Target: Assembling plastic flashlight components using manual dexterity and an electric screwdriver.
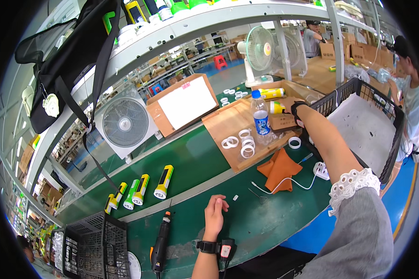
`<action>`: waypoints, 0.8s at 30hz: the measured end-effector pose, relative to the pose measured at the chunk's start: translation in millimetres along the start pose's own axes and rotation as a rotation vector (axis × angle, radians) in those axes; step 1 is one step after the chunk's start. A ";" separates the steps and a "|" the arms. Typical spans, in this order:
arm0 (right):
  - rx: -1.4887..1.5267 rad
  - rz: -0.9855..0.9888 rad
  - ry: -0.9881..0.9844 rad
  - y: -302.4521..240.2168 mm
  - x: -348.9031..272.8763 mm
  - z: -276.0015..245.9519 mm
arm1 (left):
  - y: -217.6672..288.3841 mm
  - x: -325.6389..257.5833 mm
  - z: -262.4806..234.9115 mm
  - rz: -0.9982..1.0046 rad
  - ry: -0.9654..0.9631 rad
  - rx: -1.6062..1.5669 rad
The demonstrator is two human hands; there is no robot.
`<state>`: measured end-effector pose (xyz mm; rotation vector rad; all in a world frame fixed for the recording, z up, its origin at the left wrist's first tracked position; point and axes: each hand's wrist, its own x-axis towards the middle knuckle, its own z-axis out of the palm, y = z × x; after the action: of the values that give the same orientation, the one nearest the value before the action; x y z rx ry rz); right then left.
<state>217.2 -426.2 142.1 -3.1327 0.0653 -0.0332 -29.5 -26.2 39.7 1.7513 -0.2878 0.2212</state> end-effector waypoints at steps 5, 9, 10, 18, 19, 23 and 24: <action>-0.114 -0.027 -0.006 20.3 30.3 27.6 | -0.5 0.5 2.9 -0.003 -0.009 -0.004; 0.031 0.014 -0.193 21.3 35.4 23.3 | -5.1 1.8 6.5 -0.013 -0.019 -0.007; 0.078 0.025 -0.256 20.7 36.9 22.2 | -4.1 1.3 6.7 -0.017 -0.017 -0.004; -0.144 0.066 0.068 8.9 49.8 40.5 | -13.8 1.4 2.0 -0.061 -0.026 -0.112; -0.059 0.089 0.460 -0.7 31.9 25.0 | -15.2 2.0 0.5 -0.114 0.002 -0.167; 0.320 -0.510 1.216 -111.5 -73.2 -59.6 | -33.0 14.8 -2.0 -0.222 0.195 -0.433; 0.339 -0.779 1.156 -138.3 -82.2 -57.7 | -33.8 17.6 -2.8 -0.229 0.258 -0.509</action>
<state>139.6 -285.0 199.3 -2.1755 -0.9819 -1.5637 -2.1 -18.5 14.0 1.2215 0.0469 0.1855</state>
